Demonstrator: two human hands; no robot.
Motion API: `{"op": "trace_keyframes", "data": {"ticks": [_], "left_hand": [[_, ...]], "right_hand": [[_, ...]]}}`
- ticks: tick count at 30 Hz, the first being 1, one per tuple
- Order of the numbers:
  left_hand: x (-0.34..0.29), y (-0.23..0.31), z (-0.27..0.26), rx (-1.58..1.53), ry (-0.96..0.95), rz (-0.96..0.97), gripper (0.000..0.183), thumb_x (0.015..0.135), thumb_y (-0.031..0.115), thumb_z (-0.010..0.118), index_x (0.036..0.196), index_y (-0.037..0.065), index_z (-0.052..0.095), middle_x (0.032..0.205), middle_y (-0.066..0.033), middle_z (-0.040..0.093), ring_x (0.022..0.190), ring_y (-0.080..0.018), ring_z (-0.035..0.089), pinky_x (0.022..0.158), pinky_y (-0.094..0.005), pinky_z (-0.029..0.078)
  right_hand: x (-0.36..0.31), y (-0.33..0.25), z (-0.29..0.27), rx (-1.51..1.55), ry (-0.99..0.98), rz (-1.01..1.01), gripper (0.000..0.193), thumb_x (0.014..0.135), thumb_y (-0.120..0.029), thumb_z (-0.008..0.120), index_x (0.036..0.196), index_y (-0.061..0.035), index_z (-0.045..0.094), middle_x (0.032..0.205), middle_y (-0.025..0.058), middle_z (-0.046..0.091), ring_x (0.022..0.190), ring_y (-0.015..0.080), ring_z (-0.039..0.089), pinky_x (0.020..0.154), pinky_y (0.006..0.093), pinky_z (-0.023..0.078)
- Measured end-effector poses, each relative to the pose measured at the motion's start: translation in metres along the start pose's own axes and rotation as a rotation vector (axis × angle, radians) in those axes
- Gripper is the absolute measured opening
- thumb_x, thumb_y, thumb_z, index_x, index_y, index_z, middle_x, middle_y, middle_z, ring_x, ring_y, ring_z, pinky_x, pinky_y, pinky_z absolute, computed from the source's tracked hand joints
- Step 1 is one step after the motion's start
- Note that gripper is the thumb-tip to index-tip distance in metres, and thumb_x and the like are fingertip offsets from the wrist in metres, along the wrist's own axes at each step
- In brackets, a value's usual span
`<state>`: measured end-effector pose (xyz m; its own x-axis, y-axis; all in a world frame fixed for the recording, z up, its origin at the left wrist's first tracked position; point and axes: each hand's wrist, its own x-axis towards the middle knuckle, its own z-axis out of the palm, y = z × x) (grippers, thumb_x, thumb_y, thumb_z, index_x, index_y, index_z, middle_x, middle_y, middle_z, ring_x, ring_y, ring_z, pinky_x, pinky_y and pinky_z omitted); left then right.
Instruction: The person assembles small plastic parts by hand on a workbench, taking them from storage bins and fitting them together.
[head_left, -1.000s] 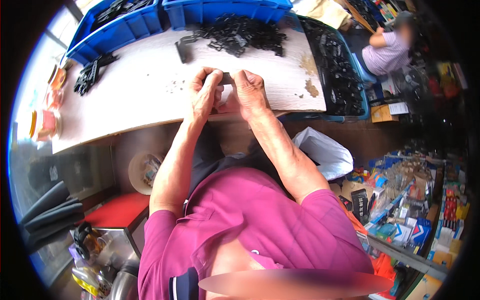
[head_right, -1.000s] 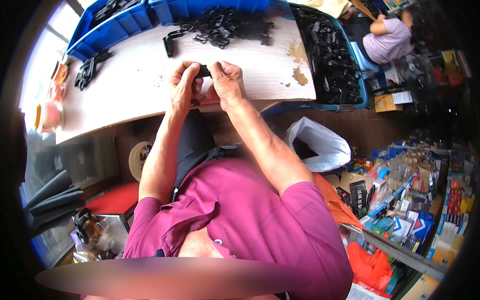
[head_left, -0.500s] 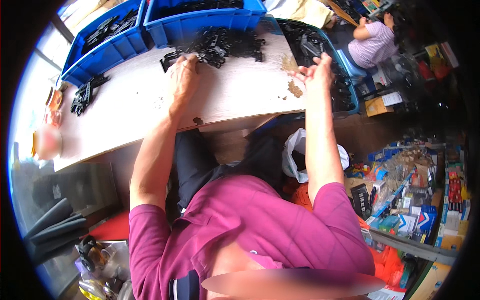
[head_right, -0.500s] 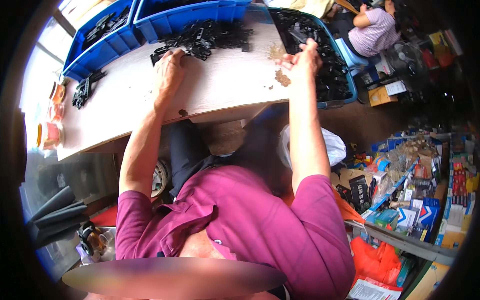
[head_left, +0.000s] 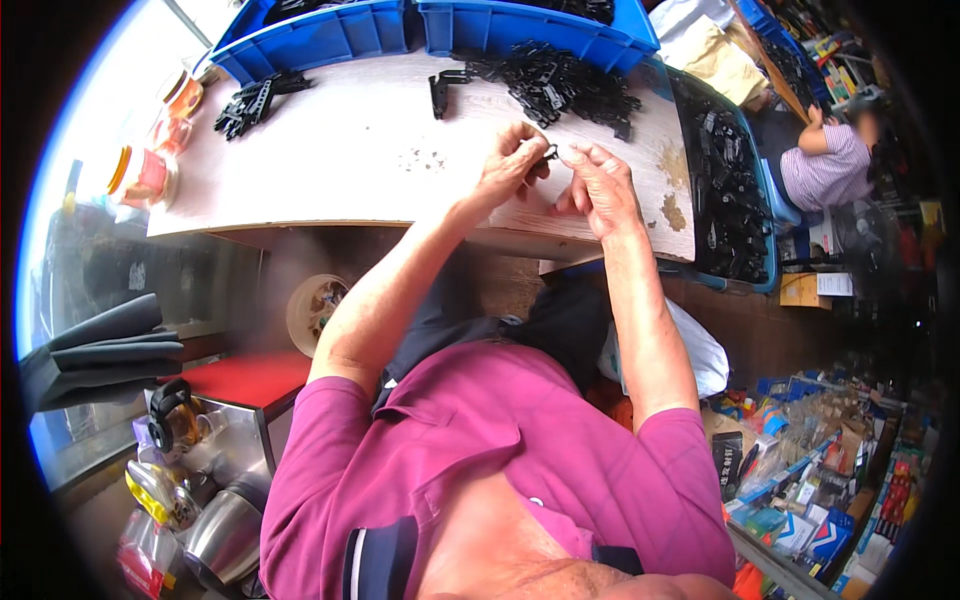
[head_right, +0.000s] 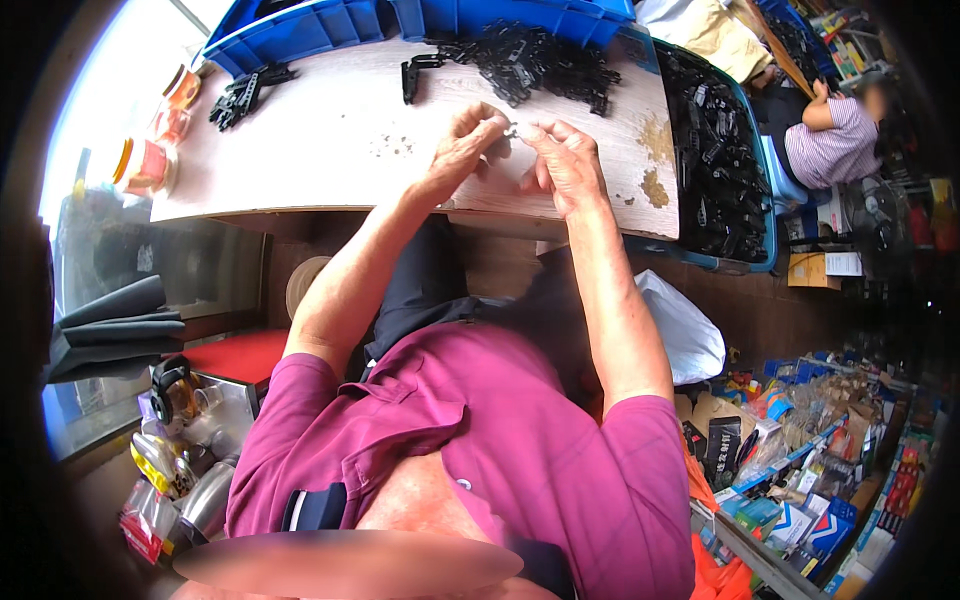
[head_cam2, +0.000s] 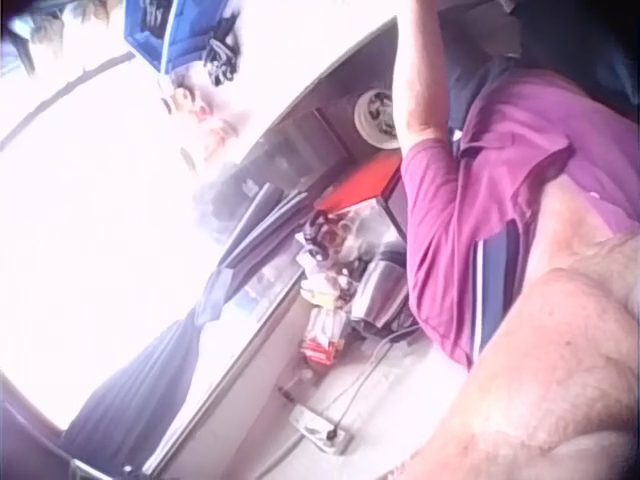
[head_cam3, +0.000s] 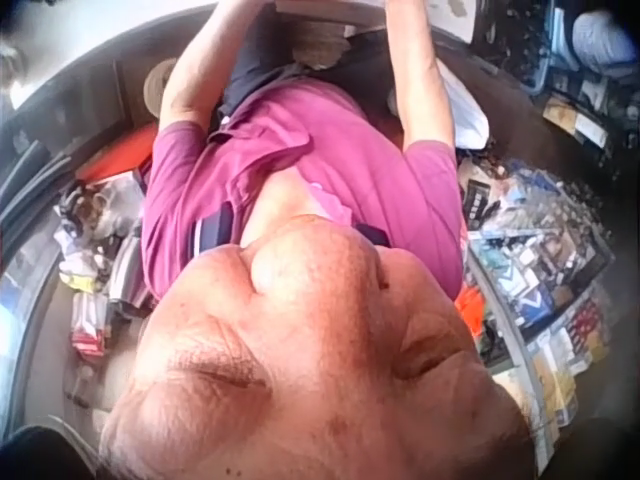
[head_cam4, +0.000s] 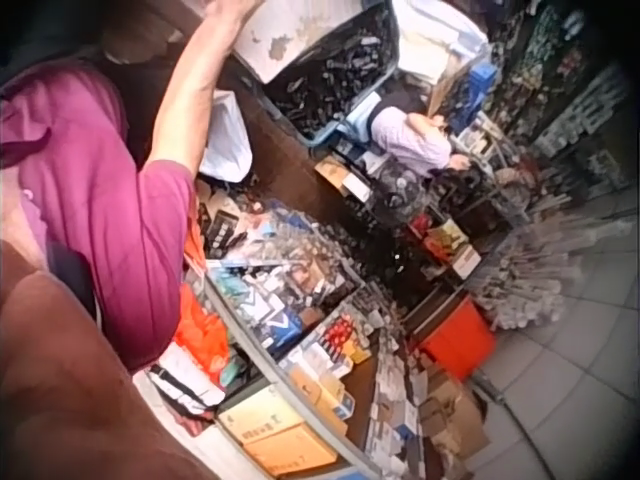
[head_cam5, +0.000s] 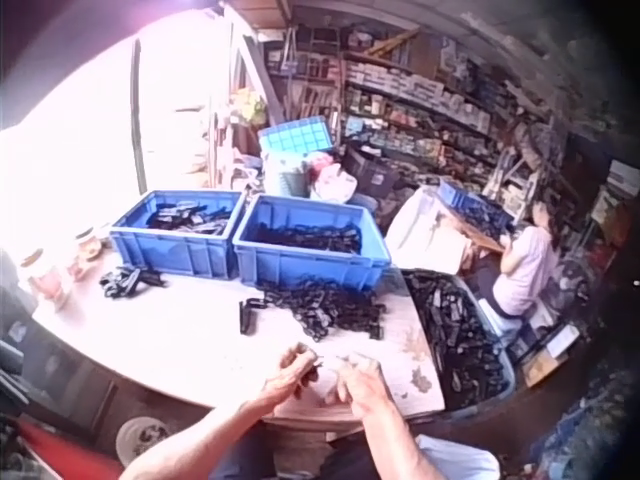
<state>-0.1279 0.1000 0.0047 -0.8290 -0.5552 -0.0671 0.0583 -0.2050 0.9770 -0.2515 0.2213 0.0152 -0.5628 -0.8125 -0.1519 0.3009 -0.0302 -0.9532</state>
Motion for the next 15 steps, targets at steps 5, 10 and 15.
{"op": "trace_keyframes", "data": {"ticks": [5, 10, 15], "left_hand": [[-0.013, 0.007, -0.002, 0.018, 0.009, -0.058, 0.028, 0.095, 0.036, 0.056, 0.103, 0.009, 0.060, 0.076, -0.0031, 0.062, 0.063, -0.0084, 0.054, 0.050, -0.0226, 0.040], [0.011, 0.010, -0.053, 0.923, 0.463, 0.580, 0.020, 0.087, 0.011, 0.058, 0.106, 0.011, 0.065, 0.093, -0.0134, 0.065, 0.079, -0.0322, 0.062, 0.074, -0.0417, 0.051], [0.045, 0.021, -0.128, 1.412, 0.545, 0.563, 0.028, 0.085, 0.016, 0.059, 0.112, 0.010, 0.064, 0.105, -0.0123, 0.063, 0.101, -0.0338, 0.057, 0.087, -0.0440, 0.047]], "right_hand": [[-0.005, 0.005, 0.010, -0.031, 0.000, -0.010, 0.017, 0.084, -0.016, 0.073, 0.089, -0.0021, 0.065, 0.052, -0.0014, 0.051, 0.038, 0.0074, 0.040, 0.041, 0.0283, 0.049], [-0.010, 0.008, 0.015, -0.021, 0.020, 0.018, 0.016, 0.088, -0.018, 0.067, 0.084, -0.0035, 0.060, 0.046, 0.0008, 0.047, 0.040, 0.0151, 0.054, 0.045, 0.0334, 0.054], [-0.008, 0.011, 0.014, 0.017, 0.005, -0.022, 0.016, 0.092, -0.017, 0.059, 0.083, -0.0046, 0.052, 0.045, 0.0027, 0.045, 0.043, 0.0189, 0.057, 0.048, 0.0437, 0.058]]}}
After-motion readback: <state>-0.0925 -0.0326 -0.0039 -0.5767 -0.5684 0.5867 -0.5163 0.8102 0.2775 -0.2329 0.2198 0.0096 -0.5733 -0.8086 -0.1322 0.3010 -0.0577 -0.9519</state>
